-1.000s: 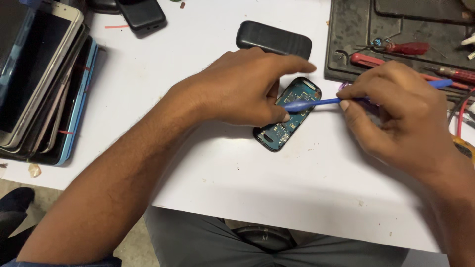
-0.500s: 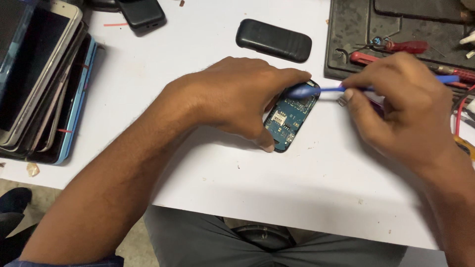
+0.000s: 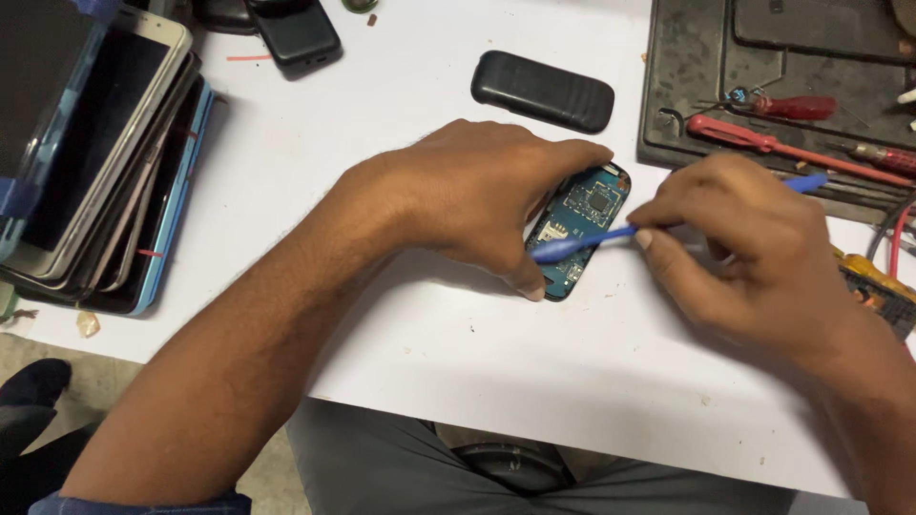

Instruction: The person cleans the exposed circuit board of a disassembled mobile phone with a blue brush, then places the board into the phone's plastic housing and snaps the back cover on. The person uses a small screwdriver to press along the seam to ensure the cover is fully seated.

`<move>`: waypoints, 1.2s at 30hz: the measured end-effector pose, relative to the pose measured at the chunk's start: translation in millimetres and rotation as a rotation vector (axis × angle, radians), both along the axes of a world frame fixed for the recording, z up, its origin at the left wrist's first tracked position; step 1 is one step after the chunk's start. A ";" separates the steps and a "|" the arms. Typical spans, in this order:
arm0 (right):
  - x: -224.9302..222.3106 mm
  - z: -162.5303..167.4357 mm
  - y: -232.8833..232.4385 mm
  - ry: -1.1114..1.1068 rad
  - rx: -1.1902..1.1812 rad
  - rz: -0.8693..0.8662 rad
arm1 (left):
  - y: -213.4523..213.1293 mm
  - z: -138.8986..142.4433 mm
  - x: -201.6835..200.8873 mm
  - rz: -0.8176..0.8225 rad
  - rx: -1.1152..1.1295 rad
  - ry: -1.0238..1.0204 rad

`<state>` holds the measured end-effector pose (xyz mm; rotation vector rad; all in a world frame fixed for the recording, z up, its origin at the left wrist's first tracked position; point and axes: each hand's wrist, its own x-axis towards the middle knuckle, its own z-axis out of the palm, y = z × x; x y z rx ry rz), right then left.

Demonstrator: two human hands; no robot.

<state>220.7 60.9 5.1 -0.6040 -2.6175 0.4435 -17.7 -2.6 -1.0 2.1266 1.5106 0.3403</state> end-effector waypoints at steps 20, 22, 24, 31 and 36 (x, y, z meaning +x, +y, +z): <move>5.9 -3.7 5.7 0.040 0.156 0.064 | 0.2 0.6 0.1 0.008 -0.047 0.038; 10.5 -1.8 14.0 0.039 0.150 0.111 | 0.0 0.9 0.6 0.009 -0.028 0.022; 16.4 -0.6 19.4 0.012 0.142 0.091 | -0.2 1.3 0.8 0.015 -0.032 0.028; 23.3 -6.6 21.7 -0.032 0.148 -0.019 | 0.2 1.6 -1.6 0.027 -0.066 0.032; 25.0 -7.0 24.3 0.004 0.104 0.105 | 0.5 -1.3 0.2 0.031 0.009 -0.012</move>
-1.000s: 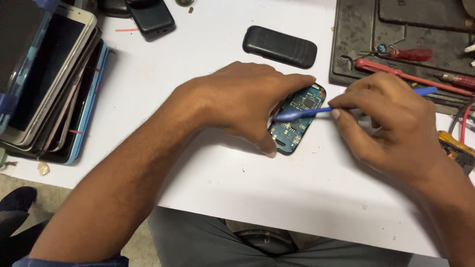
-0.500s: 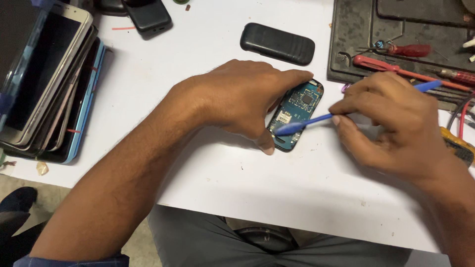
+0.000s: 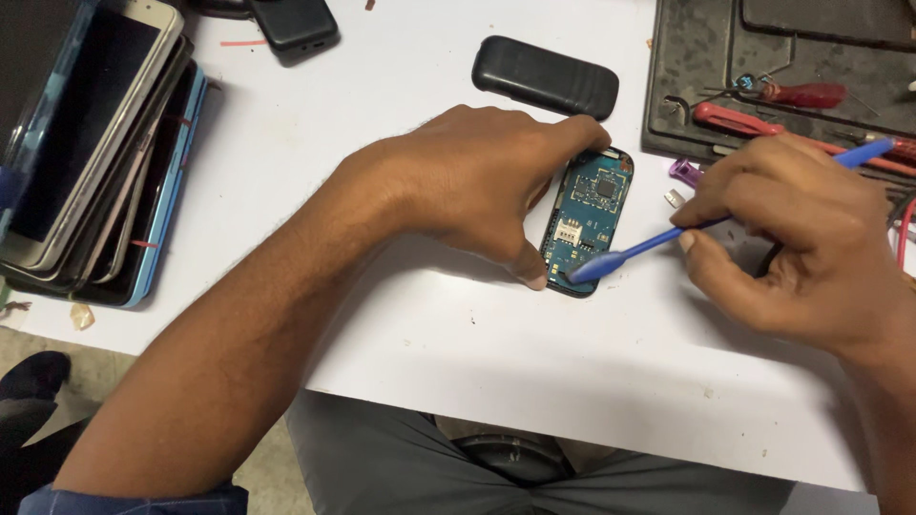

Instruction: The person cleans the exposed circuit board of a disassembled mobile phone with a blue brush, then places the board into the phone's plastic housing and snaps the back cover on. The person uses a small screwdriver to press along the seam to ensure the cover is fully seated.

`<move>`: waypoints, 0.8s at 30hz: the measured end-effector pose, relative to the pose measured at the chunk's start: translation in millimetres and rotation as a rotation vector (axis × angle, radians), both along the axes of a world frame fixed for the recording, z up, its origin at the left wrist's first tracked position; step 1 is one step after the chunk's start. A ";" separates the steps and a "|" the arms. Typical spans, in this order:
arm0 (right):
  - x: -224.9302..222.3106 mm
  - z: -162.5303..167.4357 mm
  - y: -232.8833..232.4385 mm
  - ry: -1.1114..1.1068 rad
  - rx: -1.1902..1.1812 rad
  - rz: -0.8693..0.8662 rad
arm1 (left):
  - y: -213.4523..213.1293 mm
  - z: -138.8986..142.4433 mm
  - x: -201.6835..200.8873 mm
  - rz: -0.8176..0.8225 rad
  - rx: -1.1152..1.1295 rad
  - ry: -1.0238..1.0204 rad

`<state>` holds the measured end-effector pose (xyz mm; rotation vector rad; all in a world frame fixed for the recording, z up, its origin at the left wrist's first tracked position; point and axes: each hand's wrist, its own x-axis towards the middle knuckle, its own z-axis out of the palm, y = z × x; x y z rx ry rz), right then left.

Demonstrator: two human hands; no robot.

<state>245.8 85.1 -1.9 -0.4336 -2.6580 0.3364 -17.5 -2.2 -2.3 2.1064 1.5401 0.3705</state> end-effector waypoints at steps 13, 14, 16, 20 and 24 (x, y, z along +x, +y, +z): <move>-10.7 3.4 -8.2 -0.041 -0.028 -0.070 | -0.2 -0.7 -0.3 0.009 -0.025 0.009; -11.2 2.5 -9.2 -0.044 -0.027 -0.080 | -0.4 -0.5 -0.4 0.003 -0.018 0.007; -11.1 0.6 -9.5 -0.004 -0.012 0.002 | -0.1 -0.2 0.3 0.019 -0.046 0.015; -6.7 2.7 -1.9 0.004 -0.091 0.066 | -0.7 0.0 2.0 0.043 -0.070 0.026; -2.1 6.9 0.7 -0.061 -0.119 -0.042 | -1.4 -0.6 1.5 0.036 -0.059 0.025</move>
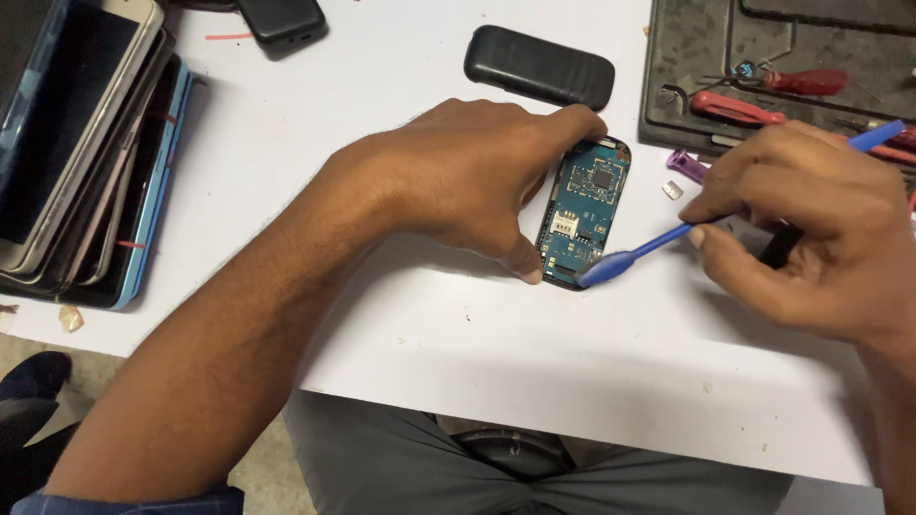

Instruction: The person cleans the exposed circuit board of a disassembled mobile phone with a blue brush, then places the board into the phone's plastic housing and snaps the back cover on. The person uses a small screwdriver to press along the seam to ensure the cover is fully seated.

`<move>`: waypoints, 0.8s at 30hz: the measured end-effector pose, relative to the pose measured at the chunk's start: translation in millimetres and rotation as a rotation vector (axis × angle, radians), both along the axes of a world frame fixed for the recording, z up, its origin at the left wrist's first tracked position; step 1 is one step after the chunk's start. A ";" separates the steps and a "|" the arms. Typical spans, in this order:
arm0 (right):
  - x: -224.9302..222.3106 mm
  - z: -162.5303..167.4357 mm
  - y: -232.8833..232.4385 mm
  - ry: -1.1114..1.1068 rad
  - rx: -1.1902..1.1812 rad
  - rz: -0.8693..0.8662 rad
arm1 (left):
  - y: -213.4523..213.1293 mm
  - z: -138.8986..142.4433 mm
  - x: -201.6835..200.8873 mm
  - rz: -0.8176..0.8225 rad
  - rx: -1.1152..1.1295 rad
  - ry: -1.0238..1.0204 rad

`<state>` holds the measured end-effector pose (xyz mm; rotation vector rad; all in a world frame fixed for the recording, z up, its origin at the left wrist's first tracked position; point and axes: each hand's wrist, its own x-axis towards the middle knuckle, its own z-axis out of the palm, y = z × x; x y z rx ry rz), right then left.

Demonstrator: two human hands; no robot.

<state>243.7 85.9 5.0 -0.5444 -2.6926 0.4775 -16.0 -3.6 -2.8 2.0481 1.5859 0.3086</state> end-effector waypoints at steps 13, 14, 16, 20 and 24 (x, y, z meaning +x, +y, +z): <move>8.1 -5.2 3.9 0.005 0.047 0.015 | 0.1 -0.5 0.8 -0.003 0.014 -0.008; 8.2 -5.3 2.9 -0.002 0.054 -0.020 | -0.1 0.1 1.1 -0.008 0.022 -0.011; 7.7 -5.1 0.4 -0.013 0.079 -0.103 | -0.4 1.6 0.9 -0.005 -0.008 0.006; 3.8 -3.1 2.8 0.059 0.036 -0.047 | -1.2 3.6 1.6 0.004 -0.027 0.012; 3.2 -3.8 5.4 0.021 0.116 0.019 | -0.5 4.5 1.5 0.004 -0.032 0.011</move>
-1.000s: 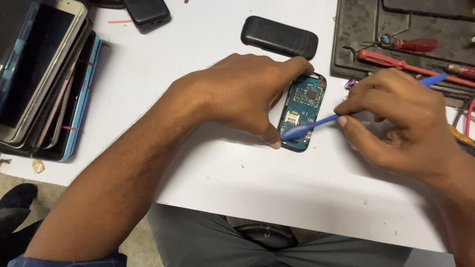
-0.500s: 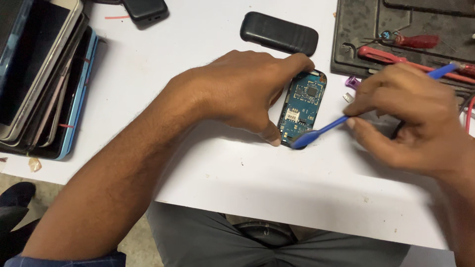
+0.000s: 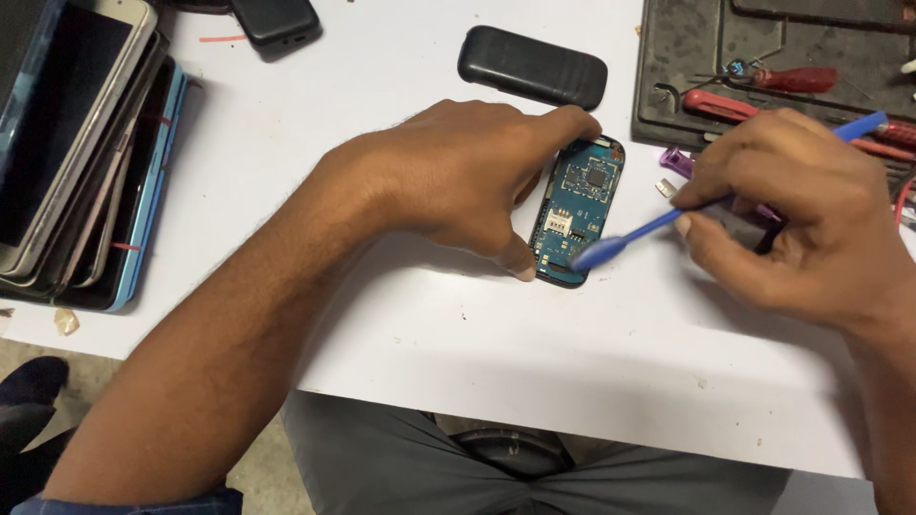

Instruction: The person cleans the exposed circuit board of a disassembled mobile phone with a blue brush, then places the board into the phone's plastic housing and snaps the back cover on. The person uses a small screwdriver to press along the seam to ensure the cover is fully seated.

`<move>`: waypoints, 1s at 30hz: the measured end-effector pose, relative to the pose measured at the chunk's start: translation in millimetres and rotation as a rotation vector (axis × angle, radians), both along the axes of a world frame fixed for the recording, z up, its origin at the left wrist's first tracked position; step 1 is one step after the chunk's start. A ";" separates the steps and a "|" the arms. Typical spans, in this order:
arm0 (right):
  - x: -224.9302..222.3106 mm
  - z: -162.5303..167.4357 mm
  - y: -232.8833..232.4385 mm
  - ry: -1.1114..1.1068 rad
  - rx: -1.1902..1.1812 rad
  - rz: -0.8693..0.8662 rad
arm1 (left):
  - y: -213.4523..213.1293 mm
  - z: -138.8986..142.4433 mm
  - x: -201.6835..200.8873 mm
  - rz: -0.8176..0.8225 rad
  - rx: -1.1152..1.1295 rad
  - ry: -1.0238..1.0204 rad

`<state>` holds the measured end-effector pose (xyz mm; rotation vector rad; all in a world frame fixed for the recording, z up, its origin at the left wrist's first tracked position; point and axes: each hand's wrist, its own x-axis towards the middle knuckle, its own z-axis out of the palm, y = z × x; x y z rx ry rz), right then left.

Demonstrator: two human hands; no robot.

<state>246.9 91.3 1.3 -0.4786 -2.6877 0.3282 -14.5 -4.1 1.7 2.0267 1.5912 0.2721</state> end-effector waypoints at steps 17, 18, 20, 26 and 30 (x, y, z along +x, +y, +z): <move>0.0 6.4 2.8 -0.054 -0.039 -0.114 | 0.6 -0.6 -2.2 -0.015 -0.006 -0.027; 1.3 4.9 3.6 -0.034 -0.001 -0.123 | 0.6 -0.6 -3.0 -0.018 -0.009 -0.024; 5.6 2.2 3.4 0.001 0.075 -0.145 | 1.0 -0.5 -4.4 -0.028 -0.014 -0.022; 12.2 0.0 6.4 0.122 -0.037 -0.279 | 3.1 1.2 -8.3 -0.085 0.043 -0.068; 10.7 1.3 4.8 0.120 -0.041 -0.237 | 6.2 -0.8 -1.7 0.064 -0.055 -0.010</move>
